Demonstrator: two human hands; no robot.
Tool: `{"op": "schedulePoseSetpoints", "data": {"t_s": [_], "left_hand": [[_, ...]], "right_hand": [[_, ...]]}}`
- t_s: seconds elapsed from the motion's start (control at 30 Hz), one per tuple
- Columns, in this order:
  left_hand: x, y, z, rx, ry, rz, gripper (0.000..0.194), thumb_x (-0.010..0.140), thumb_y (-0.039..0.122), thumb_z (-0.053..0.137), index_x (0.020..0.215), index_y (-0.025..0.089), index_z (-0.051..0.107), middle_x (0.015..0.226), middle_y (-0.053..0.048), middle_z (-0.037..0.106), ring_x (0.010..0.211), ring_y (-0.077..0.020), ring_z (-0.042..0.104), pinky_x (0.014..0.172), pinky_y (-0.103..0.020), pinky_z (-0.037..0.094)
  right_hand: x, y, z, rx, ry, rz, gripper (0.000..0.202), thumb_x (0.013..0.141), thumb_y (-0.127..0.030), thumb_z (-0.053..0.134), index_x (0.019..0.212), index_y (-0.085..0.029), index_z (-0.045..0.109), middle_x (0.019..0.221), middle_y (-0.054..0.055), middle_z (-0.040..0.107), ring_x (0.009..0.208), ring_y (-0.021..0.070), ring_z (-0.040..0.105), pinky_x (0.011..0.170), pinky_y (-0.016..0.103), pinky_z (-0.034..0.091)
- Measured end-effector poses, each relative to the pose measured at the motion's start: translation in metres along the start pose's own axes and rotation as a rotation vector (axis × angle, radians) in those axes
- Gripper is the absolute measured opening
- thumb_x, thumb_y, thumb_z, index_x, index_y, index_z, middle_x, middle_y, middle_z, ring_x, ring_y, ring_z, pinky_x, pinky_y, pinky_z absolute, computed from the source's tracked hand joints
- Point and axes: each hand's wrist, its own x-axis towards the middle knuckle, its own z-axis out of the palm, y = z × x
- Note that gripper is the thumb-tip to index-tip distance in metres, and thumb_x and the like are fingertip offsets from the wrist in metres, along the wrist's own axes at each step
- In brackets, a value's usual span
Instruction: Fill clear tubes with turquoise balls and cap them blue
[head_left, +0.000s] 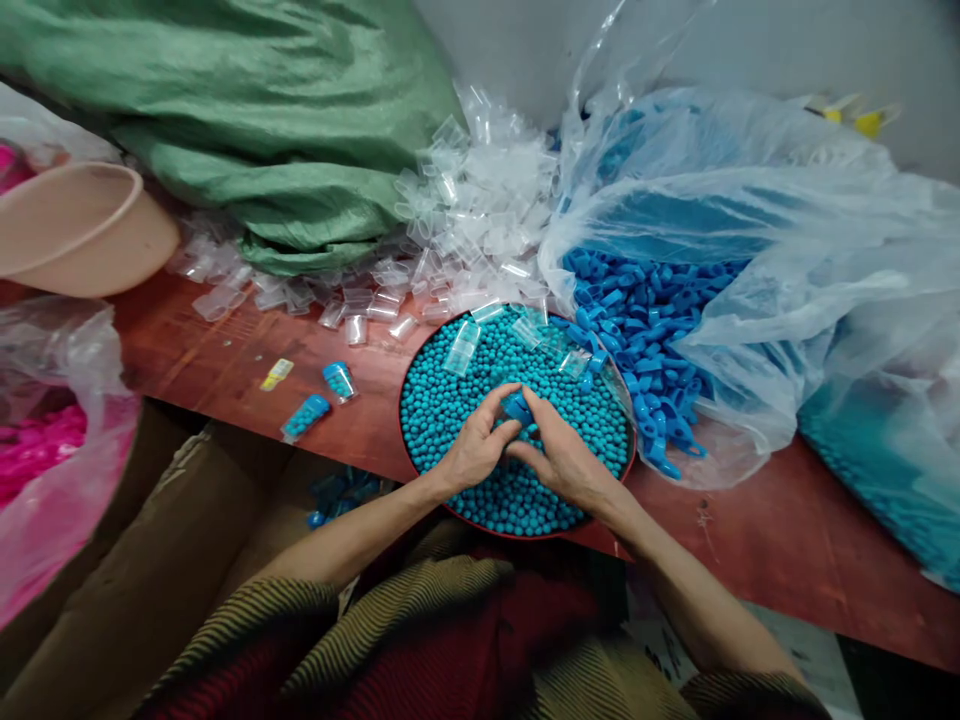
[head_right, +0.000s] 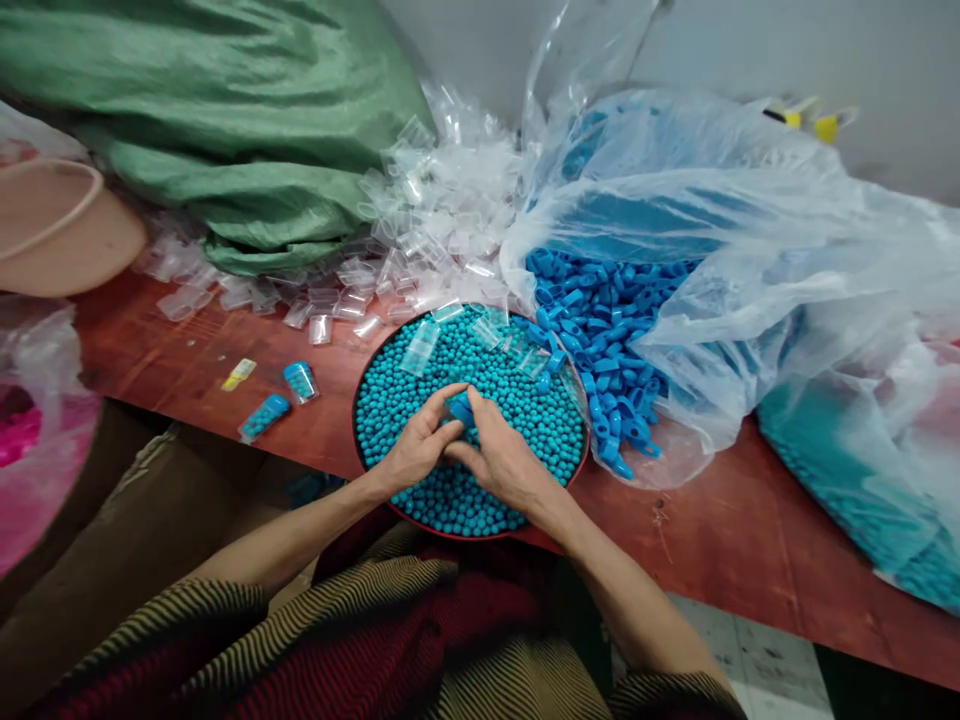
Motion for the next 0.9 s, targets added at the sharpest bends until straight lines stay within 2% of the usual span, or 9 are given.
{"op": "schedulePoseSetpoints", "data": {"t_s": [0.1,0.23,0.4,0.57,0.63,0.7,0.77,0.83,0.9], "left_hand": [[0.003,-0.001,-0.001,0.046,0.013,0.045,0.046,0.079,0.02,0.051,0.125,0.018,0.044,0.098,-0.003,0.059,0.08,-0.0136,0.053,0.079,-0.028,0.046],[0.003,0.001,0.001,0.0,0.03,0.034,0.037,0.078,0.02,0.053,0.115,0.018,0.049,0.086,0.0,0.055,0.071,-0.011,0.049,0.072,-0.025,0.044],[-0.003,0.007,0.006,-0.15,0.015,-0.099,0.028,0.081,0.026,0.051,0.108,0.018,0.048,0.067,0.004,0.045,0.053,-0.0073,0.039,0.05,-0.019,0.035],[-0.002,0.007,0.012,-0.015,0.13,-0.036,0.019,0.079,0.022,0.051,0.098,0.018,0.052,0.071,0.003,0.049,0.062,-0.0088,0.044,0.059,-0.02,0.039],[-0.001,0.007,0.01,0.062,0.159,-0.007,0.018,0.08,0.021,0.05,0.098,0.017,0.052,0.075,0.002,0.051,0.067,-0.0101,0.047,0.064,-0.022,0.041],[-0.003,0.007,0.001,0.16,0.163,0.001,0.019,0.081,0.022,0.05,0.098,0.017,0.053,0.076,0.002,0.052,0.069,-0.0108,0.048,0.066,-0.023,0.041],[-0.009,0.008,-0.02,0.258,0.174,-0.009,0.022,0.082,0.024,0.049,0.103,0.018,0.052,0.076,0.002,0.054,0.067,-0.011,0.049,0.066,-0.024,0.042],[-0.018,0.01,-0.051,0.339,0.237,-0.013,0.03,0.084,0.029,0.048,0.111,0.019,0.05,0.081,0.001,0.057,0.069,-0.0119,0.051,0.068,-0.025,0.044],[-0.029,0.011,-0.086,0.441,0.36,-0.002,0.034,0.084,0.033,0.047,0.115,0.018,0.049,0.088,-0.001,0.059,0.076,-0.0141,0.055,0.074,-0.028,0.046]], "right_hand": [[-0.003,-0.005,0.009,-0.233,0.013,-0.031,0.087,0.077,-0.047,0.061,0.144,-0.012,0.016,0.119,0.021,0.051,0.09,0.0296,0.062,0.065,0.041,0.055],[-0.001,-0.005,0.017,-0.339,0.112,-0.049,0.08,0.077,-0.046,0.058,0.138,-0.012,0.02,0.1,0.015,0.055,0.072,0.0239,0.061,0.05,0.033,0.05],[-0.001,0.001,0.024,-0.269,0.222,-0.149,0.068,0.074,-0.042,0.058,0.129,-0.013,0.029,0.093,0.01,0.053,0.07,0.0213,0.059,0.05,0.031,0.05],[-0.003,0.001,0.035,-0.303,0.277,-0.128,0.073,0.076,-0.046,0.055,0.132,-0.01,0.025,0.093,0.012,0.054,0.074,0.0247,0.06,0.051,0.033,0.05],[-0.002,-0.005,0.039,-0.311,0.243,-0.072,0.078,0.077,-0.046,0.054,0.136,-0.009,0.019,0.098,0.015,0.054,0.078,0.0262,0.06,0.052,0.034,0.051],[0.0,-0.015,0.038,-0.311,0.136,-0.032,0.078,0.08,-0.046,0.052,0.14,-0.01,0.017,0.107,0.019,0.054,0.081,0.0266,0.061,0.053,0.034,0.051],[0.003,-0.021,0.033,-0.312,0.007,-0.033,0.073,0.084,-0.046,0.049,0.141,-0.012,0.02,0.117,0.02,0.053,0.087,0.0266,0.062,0.056,0.034,0.053],[0.004,-0.02,0.024,-0.308,-0.054,-0.026,0.062,0.087,-0.045,0.047,0.139,-0.015,0.031,0.121,0.018,0.054,0.093,0.0263,0.062,0.063,0.034,0.054],[0.004,-0.008,0.012,-0.295,-0.024,0.034,0.047,0.089,-0.042,0.046,0.13,-0.018,0.045,0.114,0.014,0.06,0.096,0.0248,0.062,0.071,0.034,0.053]]}}
